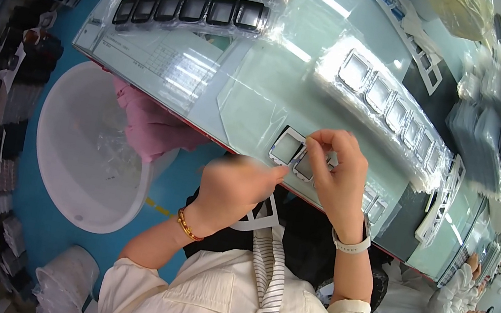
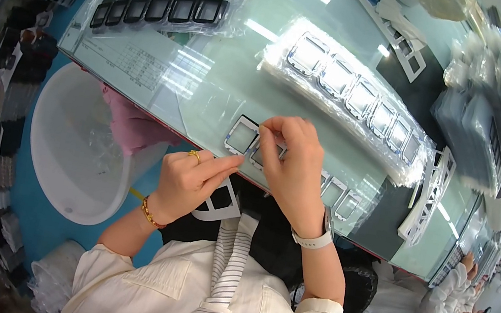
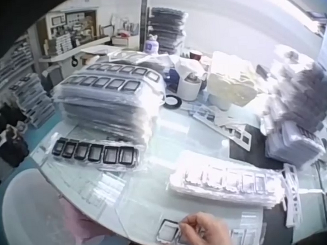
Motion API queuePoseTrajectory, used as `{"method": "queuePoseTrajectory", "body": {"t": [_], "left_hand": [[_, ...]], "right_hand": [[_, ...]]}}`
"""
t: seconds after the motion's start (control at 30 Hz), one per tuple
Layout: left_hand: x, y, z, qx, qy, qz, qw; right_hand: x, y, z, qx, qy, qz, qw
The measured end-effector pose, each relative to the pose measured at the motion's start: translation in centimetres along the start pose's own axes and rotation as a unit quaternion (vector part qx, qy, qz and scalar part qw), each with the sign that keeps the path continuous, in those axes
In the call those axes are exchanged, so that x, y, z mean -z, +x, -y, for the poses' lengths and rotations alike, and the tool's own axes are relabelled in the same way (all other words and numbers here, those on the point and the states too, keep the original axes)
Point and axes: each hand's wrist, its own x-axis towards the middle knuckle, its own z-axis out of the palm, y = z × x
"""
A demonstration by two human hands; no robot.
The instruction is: Manually placing small electronic components into white plastic trays on a manufacturing line.
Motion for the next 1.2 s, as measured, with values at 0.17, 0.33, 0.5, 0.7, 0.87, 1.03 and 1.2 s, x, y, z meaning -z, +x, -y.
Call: {"method": "queuePoseTrajectory", "body": {"t": [0.17, 0.33, 0.5, 0.7, 0.87, 1.03, 1.2], "left_hand": [[-0.1, 0.0, -0.1, 0.024, -0.021, 0.003, 0.999], [-0.2, -0.1, -0.1, 0.025, -0.022, 0.005, 0.999], [-0.4, -0.2, 0.0, 0.025, -0.038, -0.008, 0.999], [-0.4, 0.0, -0.1, 0.026, -0.033, 0.002, 0.999], [-0.4, -0.2, 0.0, 0.029, -0.043, -0.004, 0.999], [-0.1, -0.2, -0.3, 0.034, -0.039, -0.001, 0.999], [0.4, 0.0, -0.9, 0.024, -0.032, 0.012, 0.999]], "right_hand": [[-0.4, 0.3, -0.1, 0.038, -0.027, -0.013, 0.999], [-0.4, 0.6, -0.4, 0.054, -0.079, 0.0, 0.995], [-0.6, 0.8, -0.4, 0.058, -0.085, 0.009, 0.995], [-0.3, 0.6, -0.2, 0.13, -0.18, 0.018, 0.975], [0.4, -0.6, 0.7, 0.182, -0.285, -0.009, 0.941], [1.5, -1.5, 0.1, 0.171, -0.251, 0.014, 0.953], [2.1, -2.2, 0.2, 0.17, -0.204, 0.023, 0.964]]}}
